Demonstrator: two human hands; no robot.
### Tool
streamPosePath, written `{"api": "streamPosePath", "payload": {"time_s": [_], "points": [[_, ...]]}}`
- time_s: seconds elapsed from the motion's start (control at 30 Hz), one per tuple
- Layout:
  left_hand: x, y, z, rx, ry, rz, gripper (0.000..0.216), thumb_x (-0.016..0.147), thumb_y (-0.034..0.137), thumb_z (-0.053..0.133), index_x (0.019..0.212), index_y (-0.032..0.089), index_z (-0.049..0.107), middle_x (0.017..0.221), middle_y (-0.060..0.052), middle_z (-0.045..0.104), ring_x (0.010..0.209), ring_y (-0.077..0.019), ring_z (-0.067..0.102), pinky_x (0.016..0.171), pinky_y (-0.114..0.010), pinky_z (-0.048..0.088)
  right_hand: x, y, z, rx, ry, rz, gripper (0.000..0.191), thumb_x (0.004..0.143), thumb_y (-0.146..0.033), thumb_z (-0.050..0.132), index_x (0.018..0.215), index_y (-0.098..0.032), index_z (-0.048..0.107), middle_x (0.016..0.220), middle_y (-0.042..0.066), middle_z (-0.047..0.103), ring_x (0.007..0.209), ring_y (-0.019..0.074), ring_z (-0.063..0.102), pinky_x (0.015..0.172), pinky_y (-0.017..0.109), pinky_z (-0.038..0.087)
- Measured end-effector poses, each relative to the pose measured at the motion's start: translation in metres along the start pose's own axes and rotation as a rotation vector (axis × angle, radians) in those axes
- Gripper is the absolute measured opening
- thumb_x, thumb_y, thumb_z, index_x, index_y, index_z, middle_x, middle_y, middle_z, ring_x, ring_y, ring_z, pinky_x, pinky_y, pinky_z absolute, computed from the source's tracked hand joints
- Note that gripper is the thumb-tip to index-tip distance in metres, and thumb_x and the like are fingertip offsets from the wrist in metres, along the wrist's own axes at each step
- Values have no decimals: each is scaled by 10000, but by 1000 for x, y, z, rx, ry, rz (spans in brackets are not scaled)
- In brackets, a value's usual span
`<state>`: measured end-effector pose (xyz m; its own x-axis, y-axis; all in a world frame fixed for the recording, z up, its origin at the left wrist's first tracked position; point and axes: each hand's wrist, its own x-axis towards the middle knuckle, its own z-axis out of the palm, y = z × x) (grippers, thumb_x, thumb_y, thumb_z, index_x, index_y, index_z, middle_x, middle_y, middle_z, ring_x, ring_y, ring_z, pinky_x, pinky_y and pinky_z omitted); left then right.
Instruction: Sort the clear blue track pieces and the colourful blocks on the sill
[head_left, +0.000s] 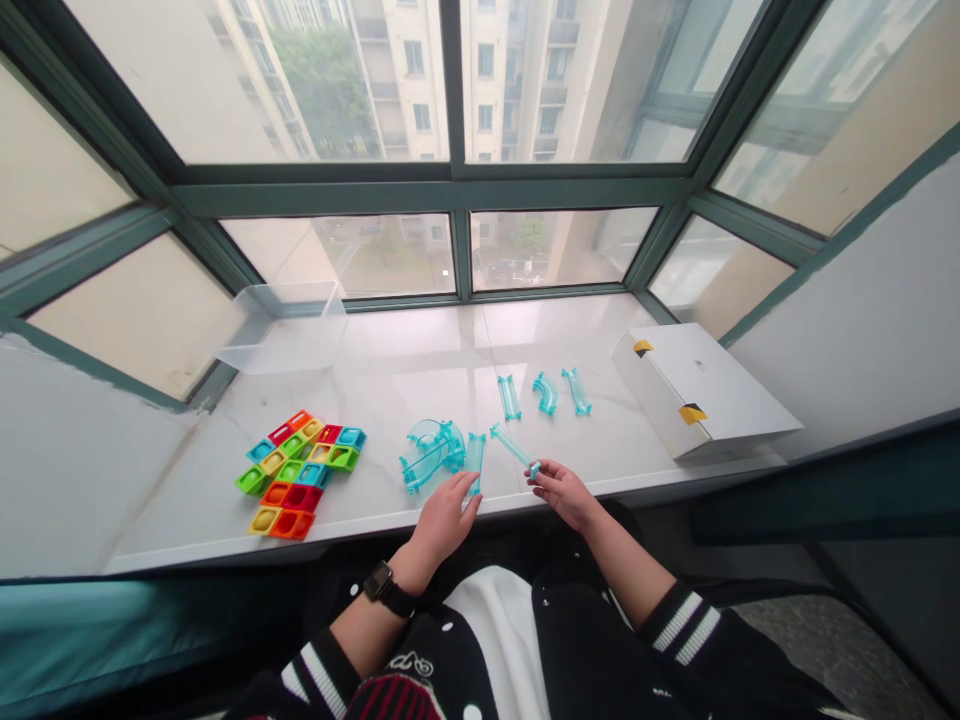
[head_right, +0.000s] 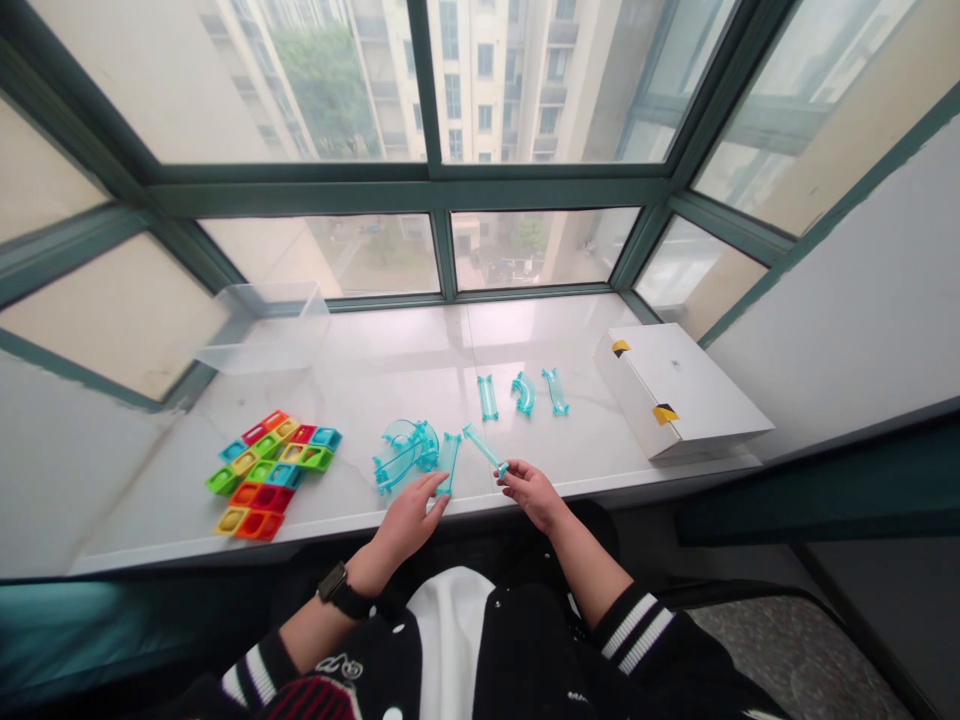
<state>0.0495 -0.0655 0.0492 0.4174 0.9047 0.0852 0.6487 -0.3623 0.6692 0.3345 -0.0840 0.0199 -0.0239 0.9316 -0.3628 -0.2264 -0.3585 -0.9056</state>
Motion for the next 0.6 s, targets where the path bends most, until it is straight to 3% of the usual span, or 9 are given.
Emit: {"api": "streamPosePath", "payload": {"time_s": [0.1, 0.2, 0.37, 0.47, 0.6], "points": [[5, 15, -3, -146, -18, -27, 351, 1017, 396, 548, 1307, 247, 679, 1238, -92, 754, 1001, -236, 737, 908, -416, 627, 0, 1, 9, -21, -20, -11, 549, 722, -603, 878, 1087, -226, 719, 1168, 137, 776, 1030, 273, 729, 853, 390, 583], [14, 33, -3, -264, -32, -51, 301, 981, 449, 635, 1189, 243, 710, 1126, -67, 776, 938, -216, 737, 797, -352, 618, -2, -1, 22, -60, -16, -65, 517, 708, -587, 892, 1035, -225, 722, 1075, 107, 793, 996, 265, 734, 890, 404, 581], [29, 53, -3, -290, 30, 1, 219, 960, 408, 690, 1103, 242, 706, 1013, -33, 771, 895, -190, 718, 767, -315, 586, -2, -11, 38, -215, -51, -218, 407, 779, -553, 844, 1002, -230, 736, 1003, 61, 785, 956, 240, 731, 946, 420, 582], [33, 53, -4, -228, 65, 49, 144, 996, 361, 639, 995, 234, 707, 951, -32, 757, 894, -192, 704, 773, -314, 575, -2, -18, 38, -354, -49, -281, 335, 841, -499, 794, 1039, -231, 756, 1044, 61, 783, 947, 227, 729, 955, 414, 585], [39, 50, -6, -131, 62, 109, 156, 1017, 362, 612, 1014, 242, 711, 961, -39, 753, 898, -205, 694, 843, -351, 572, -1, -25, 33, -424, -74, -320, 284, 884, -441, 741, 1091, -248, 764, 1093, 59, 785, 992, 233, 737, 972, 414, 588]]}}
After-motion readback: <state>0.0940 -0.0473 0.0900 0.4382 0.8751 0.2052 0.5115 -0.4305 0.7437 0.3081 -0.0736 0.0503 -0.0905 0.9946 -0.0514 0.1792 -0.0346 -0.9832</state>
